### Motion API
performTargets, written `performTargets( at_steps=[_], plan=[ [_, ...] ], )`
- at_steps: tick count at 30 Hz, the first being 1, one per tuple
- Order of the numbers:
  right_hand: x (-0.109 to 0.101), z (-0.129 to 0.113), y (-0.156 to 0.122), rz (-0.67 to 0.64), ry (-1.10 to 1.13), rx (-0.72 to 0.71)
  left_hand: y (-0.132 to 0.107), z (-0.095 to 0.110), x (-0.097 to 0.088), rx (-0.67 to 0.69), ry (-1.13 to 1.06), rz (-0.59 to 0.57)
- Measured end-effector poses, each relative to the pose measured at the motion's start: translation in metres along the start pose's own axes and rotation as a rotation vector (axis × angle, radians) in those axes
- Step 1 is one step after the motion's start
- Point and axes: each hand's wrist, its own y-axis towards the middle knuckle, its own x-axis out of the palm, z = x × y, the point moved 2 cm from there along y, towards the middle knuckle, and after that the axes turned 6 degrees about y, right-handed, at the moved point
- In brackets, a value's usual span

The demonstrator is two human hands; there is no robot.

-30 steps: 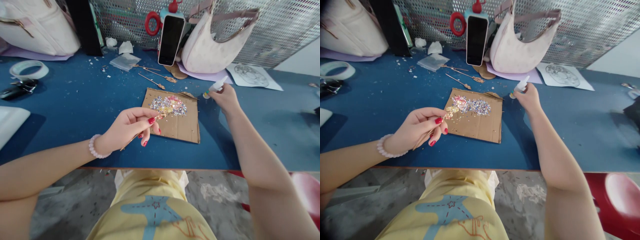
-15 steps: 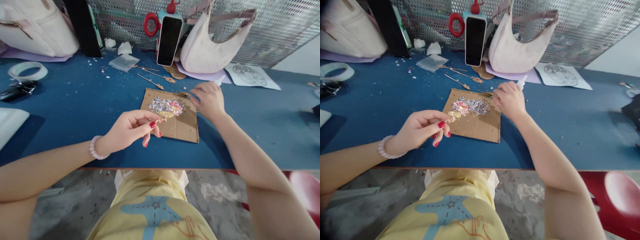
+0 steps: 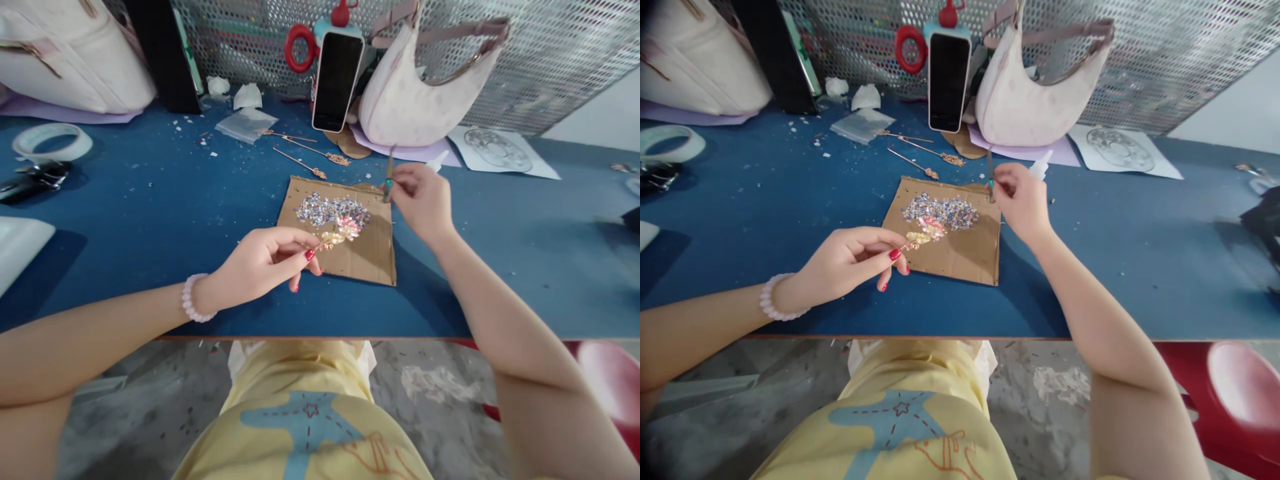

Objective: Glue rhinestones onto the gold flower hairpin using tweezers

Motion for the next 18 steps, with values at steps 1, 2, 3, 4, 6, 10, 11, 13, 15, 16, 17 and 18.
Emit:
performTargets(
  at_steps=[1,2,3,4,6,10,11,13,15,16,17,18],
  plan=[
    [-0.001,-0.007,-0.003,0.013,0.171,0.031,0.001,-0.002,0.000,-0.032,0.024,-0.005],
    [-0.003,-0.015,-0.007,0.021,0.357,0.052,0.003,-0.003,0.000,-0.064,0.044,-0.013],
    [-0.003,-0.026,-0.012,0.014,0.492,0.044,0.004,-0.005,0.000,-0.094,0.061,-0.020],
    [-0.004,-0.037,-0.018,0.002,0.589,0.012,0.005,-0.006,0.000,-0.122,0.073,-0.026],
    [-0.003,-0.062,-0.031,-0.094,0.699,-0.050,0.007,-0.006,0.000,-0.163,0.083,-0.026],
    [0.004,-0.096,-0.055,-0.250,0.582,-0.273,0.007,-0.004,0.001,-0.203,0.059,-0.025],
    [0.006,-0.099,-0.059,-0.236,0.533,-0.287,0.006,-0.004,0.001,-0.209,0.055,-0.024],
    [0.009,-0.100,-0.064,-0.185,0.446,-0.280,0.006,-0.004,0.002,-0.216,0.052,-0.027],
    [0.011,-0.098,-0.066,-0.141,0.390,-0.237,0.006,-0.005,0.002,-0.222,0.051,-0.026],
    [0.011,-0.097,-0.067,-0.125,0.374,-0.216,0.006,-0.005,0.002,-0.224,0.049,-0.026],
    [0.012,-0.096,-0.067,-0.114,0.363,-0.200,0.006,-0.006,0.003,-0.227,0.047,-0.024],
    [0.012,-0.095,-0.067,-0.112,0.352,-0.191,0.006,-0.006,0.003,-0.228,0.044,-0.023]
  ],
)
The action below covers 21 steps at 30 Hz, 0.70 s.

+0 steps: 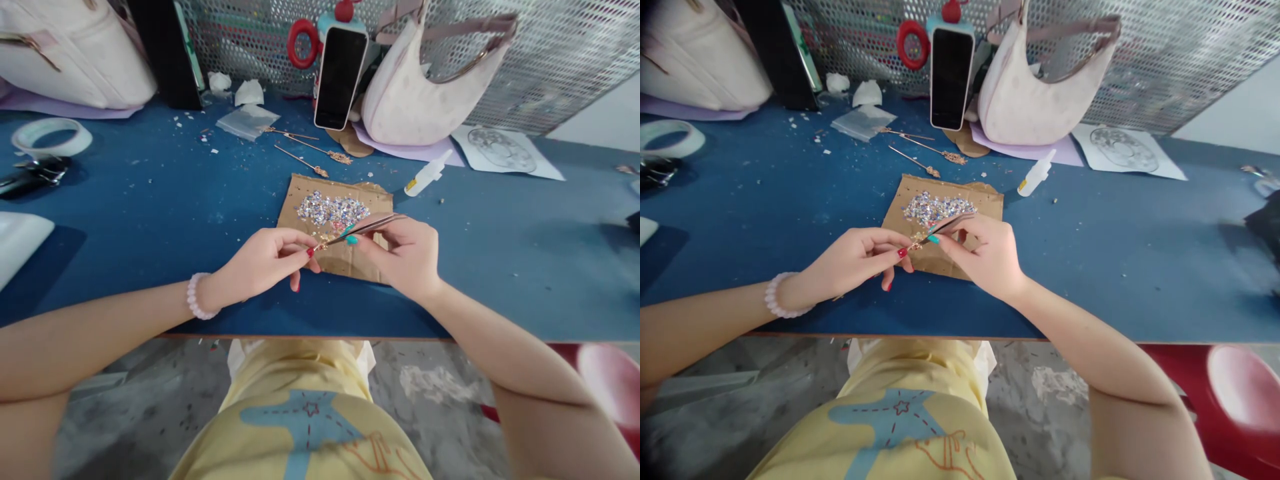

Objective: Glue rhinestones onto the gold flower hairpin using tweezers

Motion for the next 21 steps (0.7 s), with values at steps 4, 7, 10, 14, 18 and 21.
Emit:
performTargets(
  at_steps=[4,7,10,14,18,21],
  plan=[
    [0.0012,-0.0015,0.0004,-0.031,-0.055,-0.014,-0.0008,0.0005,0.0004,-0.001,-0.007,0.002],
    [0.0019,-0.0029,-0.0003,-0.033,-0.045,-0.030,-0.0012,0.0015,-0.0001,0.000,-0.009,0.003],
    [0.0019,-0.0026,-0.0014,-0.013,-0.025,-0.032,-0.0010,0.0021,-0.0005,0.001,-0.009,0.003],
    [0.0019,-0.0013,-0.0018,-0.006,-0.022,-0.034,-0.0003,0.0024,-0.0007,0.004,-0.004,0.003],
    [0.0020,-0.0015,-0.0011,0.000,-0.015,-0.059,0.0000,0.0021,-0.0006,0.003,-0.001,0.004],
    [0.0017,-0.0021,-0.0007,-0.002,-0.016,-0.076,-0.0001,0.0015,-0.0010,0.000,-0.003,0.000]
  ],
)
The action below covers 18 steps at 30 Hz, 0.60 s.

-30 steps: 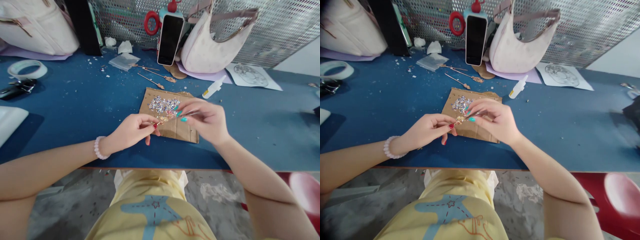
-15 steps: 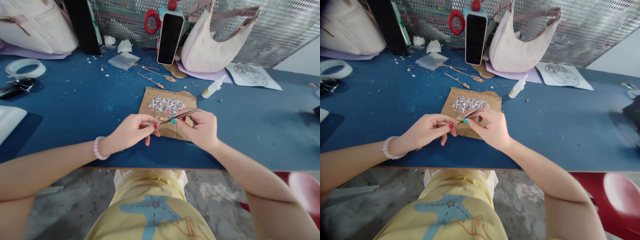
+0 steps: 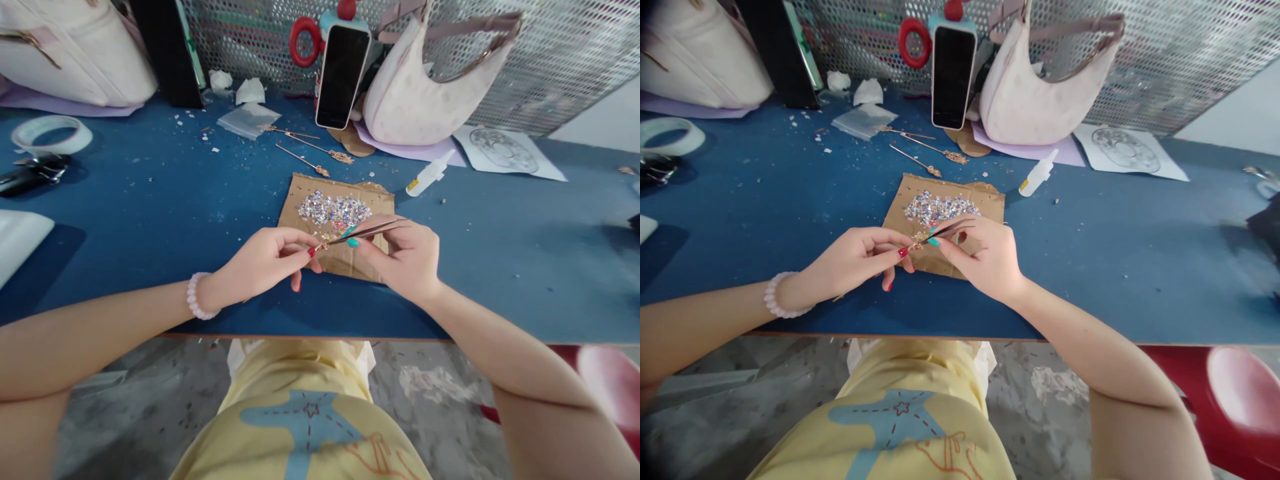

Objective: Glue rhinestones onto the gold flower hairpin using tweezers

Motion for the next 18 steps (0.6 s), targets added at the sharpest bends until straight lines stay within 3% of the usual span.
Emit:
performTargets(
  at_steps=[7,18],
  plan=[
    [-0.0015,-0.0022,-0.0001,0.002,-0.016,-0.085,0.0028,-0.0007,-0.0012,-0.052,-0.082,-0.008],
    [-0.0019,-0.0041,0.0003,-0.031,-0.026,-0.259,0.0045,-0.0028,-0.0008,-0.167,-0.428,-0.001]
  ],
)
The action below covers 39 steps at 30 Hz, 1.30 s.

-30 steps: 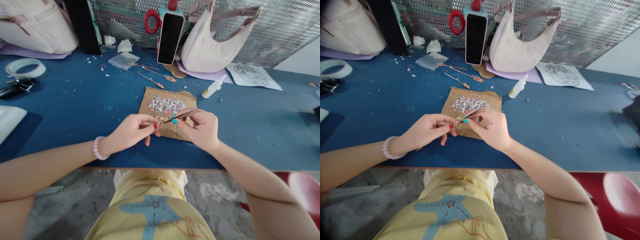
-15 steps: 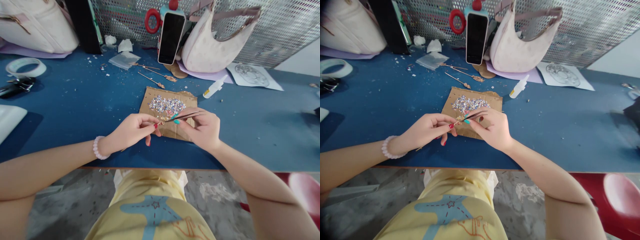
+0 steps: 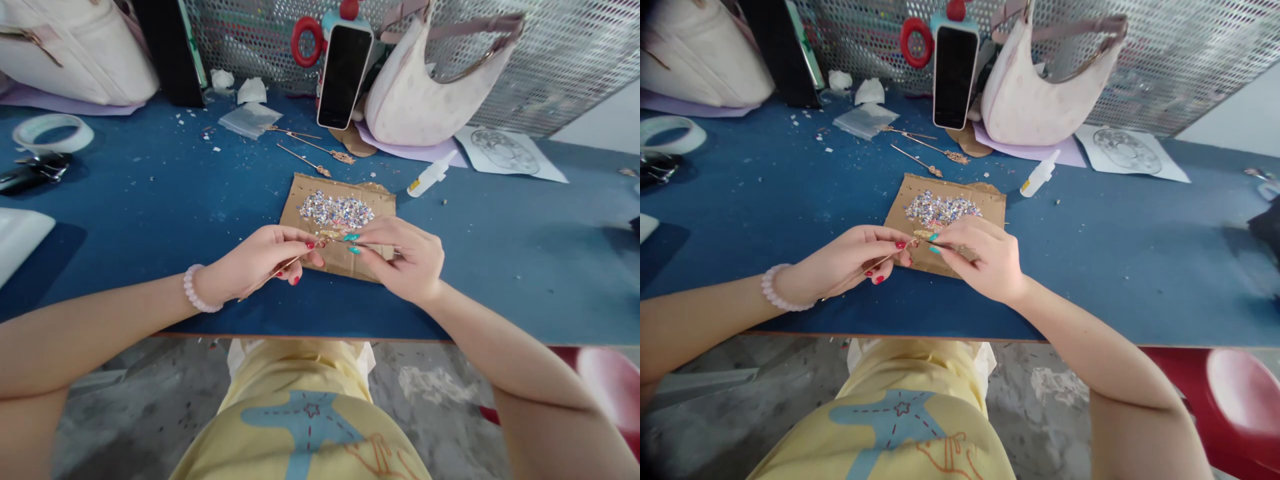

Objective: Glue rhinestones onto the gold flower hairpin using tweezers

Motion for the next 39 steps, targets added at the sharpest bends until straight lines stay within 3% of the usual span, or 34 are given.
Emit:
performTargets(
  at_steps=[4,9,11,15,21,33,39],
  plan=[
    [-0.002,0.003,-0.001,-0.024,0.019,-0.087,0.000,0.004,-0.002,-0.007,-0.182,-0.051],
    [-0.003,0.009,-0.002,-0.066,-0.018,-0.036,0.000,0.009,-0.006,-0.004,-0.266,-0.028],
    [-0.003,0.011,-0.002,-0.023,-0.015,0.056,0.000,0.010,-0.007,0.023,-0.242,-0.004],
    [-0.006,0.021,-0.002,0.189,0.089,0.298,0.002,0.010,-0.004,0.062,-0.223,0.012],
    [0.001,0.043,-0.005,0.331,0.462,0.633,0.003,0.010,-0.003,0.094,-0.187,0.060],
    [0.005,0.046,-0.006,0.266,0.610,0.711,0.004,0.008,-0.006,0.158,-0.130,0.040],
    [0.001,0.052,-0.007,0.115,0.513,0.697,0.007,0.009,-0.014,0.235,0.066,0.070]
  ],
)
